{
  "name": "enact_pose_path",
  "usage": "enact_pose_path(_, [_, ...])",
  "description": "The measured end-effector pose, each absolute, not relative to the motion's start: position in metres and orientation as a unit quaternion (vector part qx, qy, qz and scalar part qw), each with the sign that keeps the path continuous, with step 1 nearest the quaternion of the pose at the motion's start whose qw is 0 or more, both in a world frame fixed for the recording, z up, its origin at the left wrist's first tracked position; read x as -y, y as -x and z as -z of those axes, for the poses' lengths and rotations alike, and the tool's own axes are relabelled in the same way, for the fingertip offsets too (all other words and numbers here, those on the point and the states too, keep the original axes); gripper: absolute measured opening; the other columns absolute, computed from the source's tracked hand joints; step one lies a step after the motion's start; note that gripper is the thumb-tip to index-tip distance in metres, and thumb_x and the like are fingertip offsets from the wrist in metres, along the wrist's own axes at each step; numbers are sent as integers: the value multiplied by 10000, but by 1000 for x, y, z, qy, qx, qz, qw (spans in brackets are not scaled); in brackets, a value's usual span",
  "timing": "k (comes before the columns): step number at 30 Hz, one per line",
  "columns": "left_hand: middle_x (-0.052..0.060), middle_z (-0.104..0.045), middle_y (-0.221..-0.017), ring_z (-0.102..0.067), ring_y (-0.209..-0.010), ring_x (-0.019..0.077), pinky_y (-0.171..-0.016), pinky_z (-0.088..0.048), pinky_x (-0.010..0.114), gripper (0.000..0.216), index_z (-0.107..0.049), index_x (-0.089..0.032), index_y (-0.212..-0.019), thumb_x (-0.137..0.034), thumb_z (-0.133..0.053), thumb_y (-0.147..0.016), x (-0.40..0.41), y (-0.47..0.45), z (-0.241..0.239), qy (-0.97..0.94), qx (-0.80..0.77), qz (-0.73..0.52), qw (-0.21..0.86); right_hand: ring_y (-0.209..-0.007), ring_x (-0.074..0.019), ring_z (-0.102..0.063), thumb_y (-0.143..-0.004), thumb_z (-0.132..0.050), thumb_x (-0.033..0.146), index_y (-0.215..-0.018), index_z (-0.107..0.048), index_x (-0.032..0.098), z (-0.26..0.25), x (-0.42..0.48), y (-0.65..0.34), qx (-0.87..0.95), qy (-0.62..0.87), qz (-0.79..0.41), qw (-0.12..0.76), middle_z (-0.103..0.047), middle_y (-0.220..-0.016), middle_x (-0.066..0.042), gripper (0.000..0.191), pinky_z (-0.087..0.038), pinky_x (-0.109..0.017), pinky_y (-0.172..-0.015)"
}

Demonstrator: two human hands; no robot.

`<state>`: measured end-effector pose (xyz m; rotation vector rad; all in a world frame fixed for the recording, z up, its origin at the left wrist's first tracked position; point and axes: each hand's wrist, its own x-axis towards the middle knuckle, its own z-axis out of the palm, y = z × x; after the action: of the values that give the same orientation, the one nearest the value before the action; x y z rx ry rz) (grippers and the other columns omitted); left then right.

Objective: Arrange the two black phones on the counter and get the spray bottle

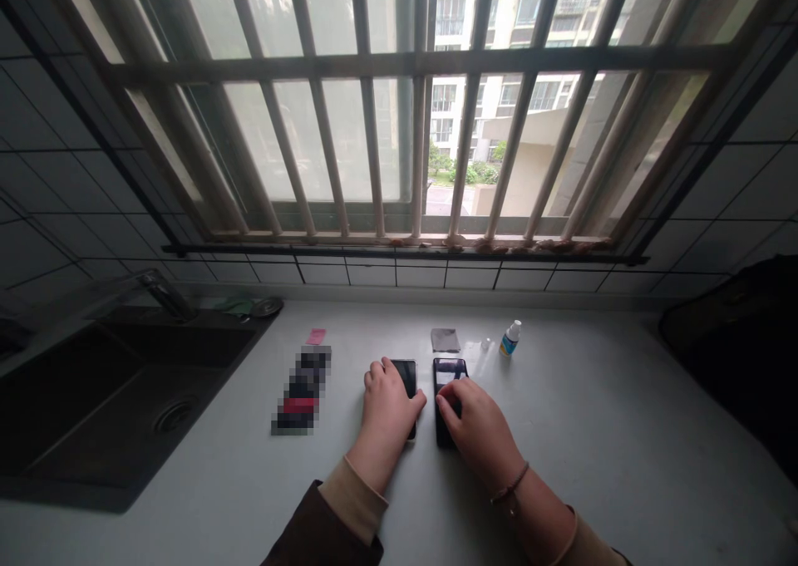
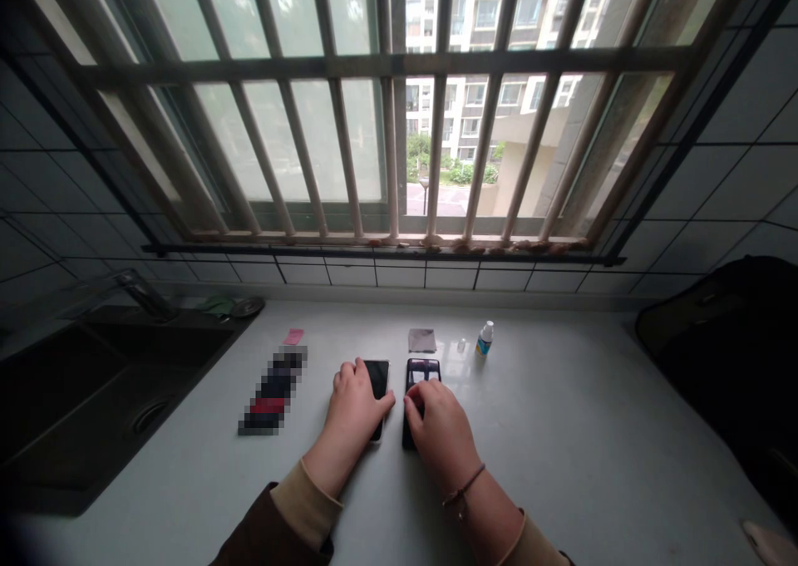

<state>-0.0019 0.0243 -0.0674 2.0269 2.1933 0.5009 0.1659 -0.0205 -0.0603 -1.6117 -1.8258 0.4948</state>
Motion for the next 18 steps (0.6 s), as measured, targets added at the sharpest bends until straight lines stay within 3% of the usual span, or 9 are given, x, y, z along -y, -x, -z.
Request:
enact_pose_path(14, [216, -585, -1244, -544, -1220, 376, -1077, -428, 424, 767, -562, 2, -1394, -442, -806, -818, -29, 1, 72, -665, -729, -155, 53, -884, -252, -675, -1000, -596, 248, -907, -703, 226, 62, 20, -166, 701, 610, -185, 319, -703, -930, -65, 143, -490, -345, -790])
enact_pose_path(18, [230, -582, -1249, -547, -1215, 378, -1086, -427, 425, 782, -560, 27, -1395, -439, -813, -820, -29, 1, 73, -666, -729, -153, 50, -950, -275, -657, -1007, -600, 265, -921, -705, 216, 66, 18, -168, 708, 617, -147, 311, -693, -970, -88, 143, -499, -376, -869])
